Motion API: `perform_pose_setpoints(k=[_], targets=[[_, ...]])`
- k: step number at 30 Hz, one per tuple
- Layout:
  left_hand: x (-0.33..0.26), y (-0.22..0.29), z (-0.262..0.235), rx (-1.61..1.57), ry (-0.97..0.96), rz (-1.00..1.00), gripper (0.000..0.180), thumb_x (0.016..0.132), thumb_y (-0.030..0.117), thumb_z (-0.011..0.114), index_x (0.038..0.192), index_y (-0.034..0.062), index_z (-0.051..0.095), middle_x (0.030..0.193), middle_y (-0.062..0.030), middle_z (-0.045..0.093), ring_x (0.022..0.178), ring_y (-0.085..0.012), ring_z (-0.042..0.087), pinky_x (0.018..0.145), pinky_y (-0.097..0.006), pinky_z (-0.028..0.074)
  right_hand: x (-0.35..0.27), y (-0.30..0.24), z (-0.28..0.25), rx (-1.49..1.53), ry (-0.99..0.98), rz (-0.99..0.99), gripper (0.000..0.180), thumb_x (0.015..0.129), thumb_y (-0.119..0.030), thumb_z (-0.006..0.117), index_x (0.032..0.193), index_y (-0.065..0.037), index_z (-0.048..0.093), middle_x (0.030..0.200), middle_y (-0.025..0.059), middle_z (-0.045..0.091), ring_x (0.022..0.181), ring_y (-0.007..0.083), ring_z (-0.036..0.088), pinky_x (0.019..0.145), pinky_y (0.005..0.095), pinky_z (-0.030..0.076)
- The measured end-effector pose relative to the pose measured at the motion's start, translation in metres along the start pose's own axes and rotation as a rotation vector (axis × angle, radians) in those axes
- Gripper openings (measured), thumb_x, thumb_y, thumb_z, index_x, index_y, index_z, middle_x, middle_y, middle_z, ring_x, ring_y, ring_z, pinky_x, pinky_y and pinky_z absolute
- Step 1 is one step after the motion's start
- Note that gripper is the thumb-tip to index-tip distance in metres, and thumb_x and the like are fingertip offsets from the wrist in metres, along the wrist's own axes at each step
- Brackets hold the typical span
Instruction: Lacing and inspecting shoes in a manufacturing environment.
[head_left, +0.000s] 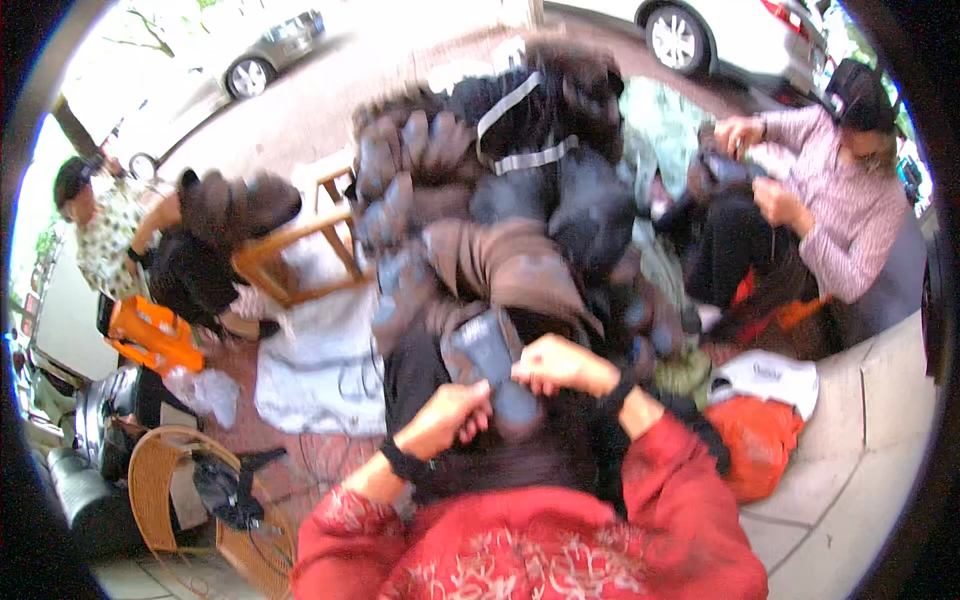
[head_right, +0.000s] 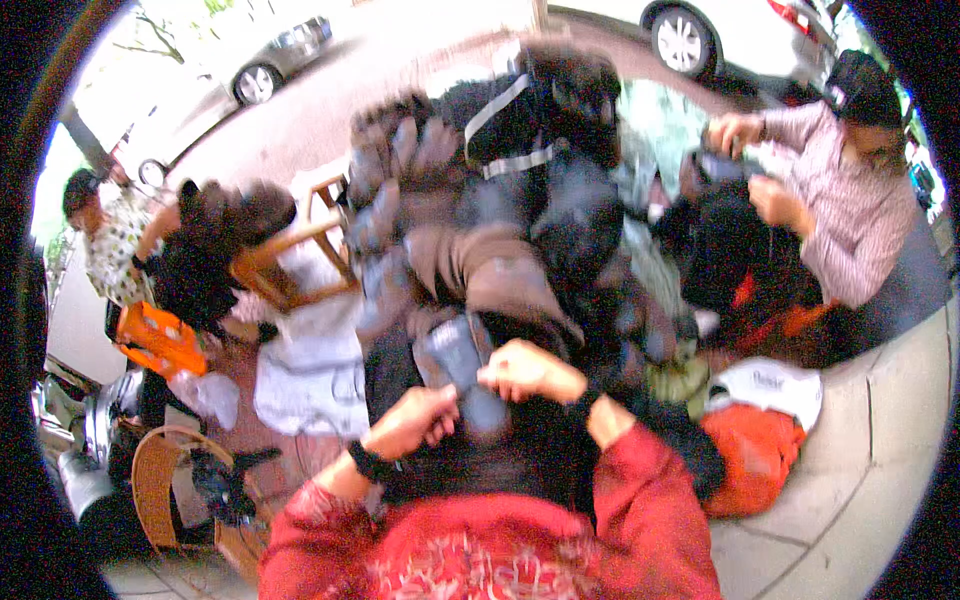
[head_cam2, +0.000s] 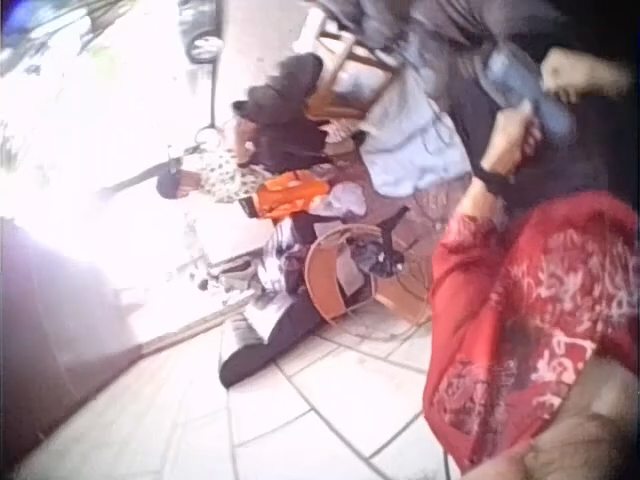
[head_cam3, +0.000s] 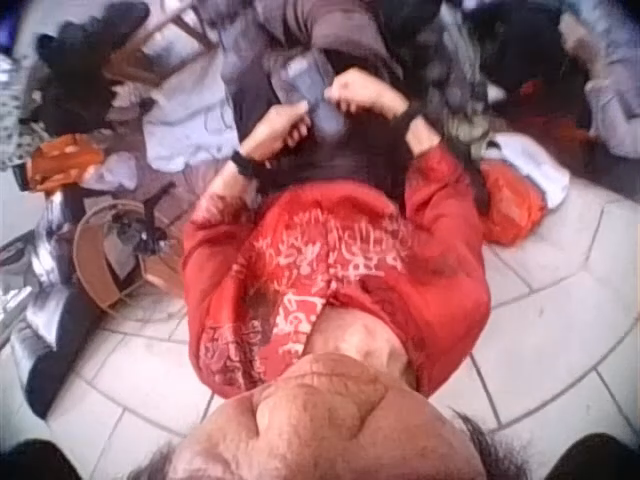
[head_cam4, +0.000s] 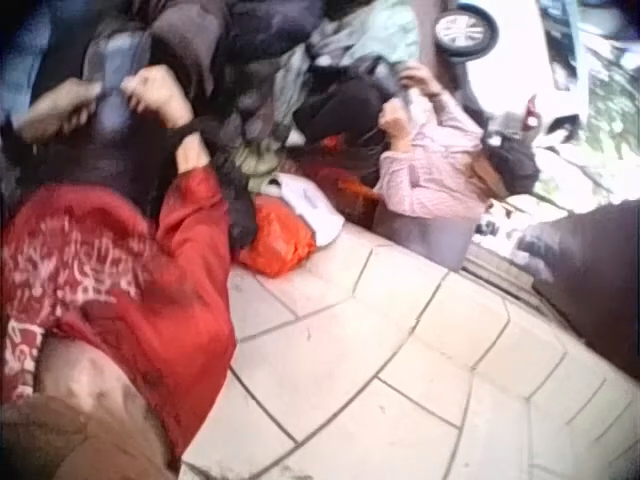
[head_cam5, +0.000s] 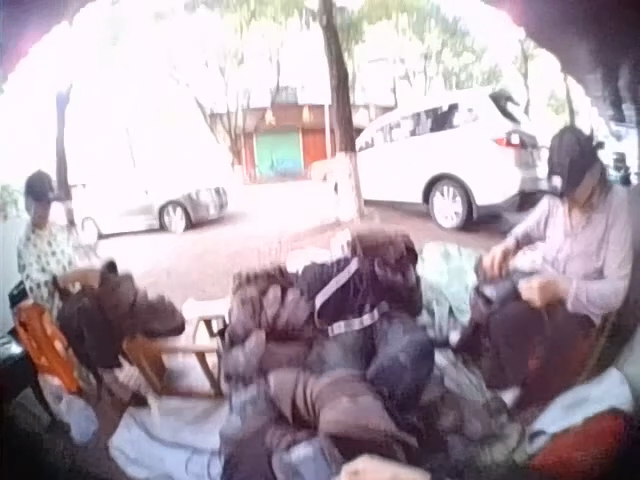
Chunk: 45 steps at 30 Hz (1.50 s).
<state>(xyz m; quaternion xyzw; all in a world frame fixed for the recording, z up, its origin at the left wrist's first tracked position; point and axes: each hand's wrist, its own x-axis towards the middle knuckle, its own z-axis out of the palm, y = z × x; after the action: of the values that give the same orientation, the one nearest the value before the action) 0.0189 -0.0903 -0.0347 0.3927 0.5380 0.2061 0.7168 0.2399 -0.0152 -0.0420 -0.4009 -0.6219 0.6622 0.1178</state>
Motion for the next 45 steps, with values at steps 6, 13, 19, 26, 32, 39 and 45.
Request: perform_pose_setpoints(k=[6,13,19,26,32,39,45], targets=[[0.015,-0.01,0.013,0.326,0.247,0.121,0.038,0.084,0.04,0.055,0.072,0.0037,0.06,0.058,-0.0009,0.057,0.047,-0.0076,0.051,0.044,-0.022,0.041,0.014,0.021,0.01,-0.317,-0.04,-0.145,0.035,0.082,-0.034,0.059,0.067,-0.002,0.059,0.056,-0.0006,0.053,0.053,0.0076,0.047,0.05,0.027,0.038],[0.03,-0.009,0.008,0.8,0.359,0.325,0.044,0.079,0.045,0.056,0.074,0.0015,0.063,0.067,-0.016,0.061,0.068,-0.0328,0.06,0.061,-0.04,0.046,0.001,0.01,-0.001,-0.44,-0.085,-0.203,0.03,0.083,-0.032,0.057,0.079,-0.003,0.061,0.062,0.0017,0.052,0.06,0.0099,0.047,0.057,0.0271,0.038],[0.021,0.001,0.019,0.851,0.319,0.306,0.04,0.079,0.041,0.056,0.074,0.0015,0.062,0.067,-0.0172,0.06,0.069,-0.0309,0.061,0.061,-0.04,0.046,-0.01,0.003,-0.002,-0.41,-0.059,-0.138,0.027,0.083,-0.029,0.056,0.085,-0.003,0.062,0.065,0.0044,0.054,0.063,0.0124,0.049,0.061,0.028,0.039],[-0.06,-0.022,-0.029,0.704,0.318,0.236,0.035,0.081,0.033,0.059,0.067,0.0008,0.056,0.053,-0.0094,0.049,0.05,-0.0132,0.046,0.048,-0.033,0.04,-0.096,0.005,-0.099,-0.54,-0.041,0.059,0.022,0.081,-0.026,0.061,0.087,-0.005,0.066,0.071,0.0014,0.062,0.067,0.0084,0.054,0.064,0.0268,0.045],[-0.18,0.007,-0.033,0.762,0.559,0.103,0.017,0.079,0.013,0.06,0.07,-0.0015,0.06,0.05,-0.0042,0.047,0.05,-0.0052,0.04,0.044,-0.025,0.035,-0.197,-0.042,-0.189,-0.461,0.188,0.231,0.017,0.077,-0.017,0.06,0.073,0.0,0.063,0.06,0.0003,0.057,0.056,0.0082,0.052,0.053,0.0244,0.043],[-0.269,0.011,-0.045,0.732,0.689,-0.084,0.011,0.071,0.004,0.061,0.076,-0.0051,0.063,0.06,-0.0055,0.06,0.054,-0.0092,0.053,0.049,-0.023,0.04,-0.297,-0.012,-0.243,-0.63,0.431,0.269,0.009,0.071,-0.004,0.06,0.069,0.005,0.061,0.056,0.0049,0.056,0.051,0.0105,0.053,0.049,0.025,0.043],[-0.339,0.013,-0.055,0.662,1.017,-0.199,0.01,0.07,0.001,0.058,0.075,-0.0049,0.063,0.057,-0.0035,0.057,0.045,-0.0046,0.044,0.039,-0.02,0.031,-0.365,0.009,-0.257,-0.789,0.719,0.218,0.009,0.07,-0.003,0.058,0.067,0.005,0.057,0.056,0.0047,0.054,0.051,0.0108,0.052,0.049,0.0251,0.041]])
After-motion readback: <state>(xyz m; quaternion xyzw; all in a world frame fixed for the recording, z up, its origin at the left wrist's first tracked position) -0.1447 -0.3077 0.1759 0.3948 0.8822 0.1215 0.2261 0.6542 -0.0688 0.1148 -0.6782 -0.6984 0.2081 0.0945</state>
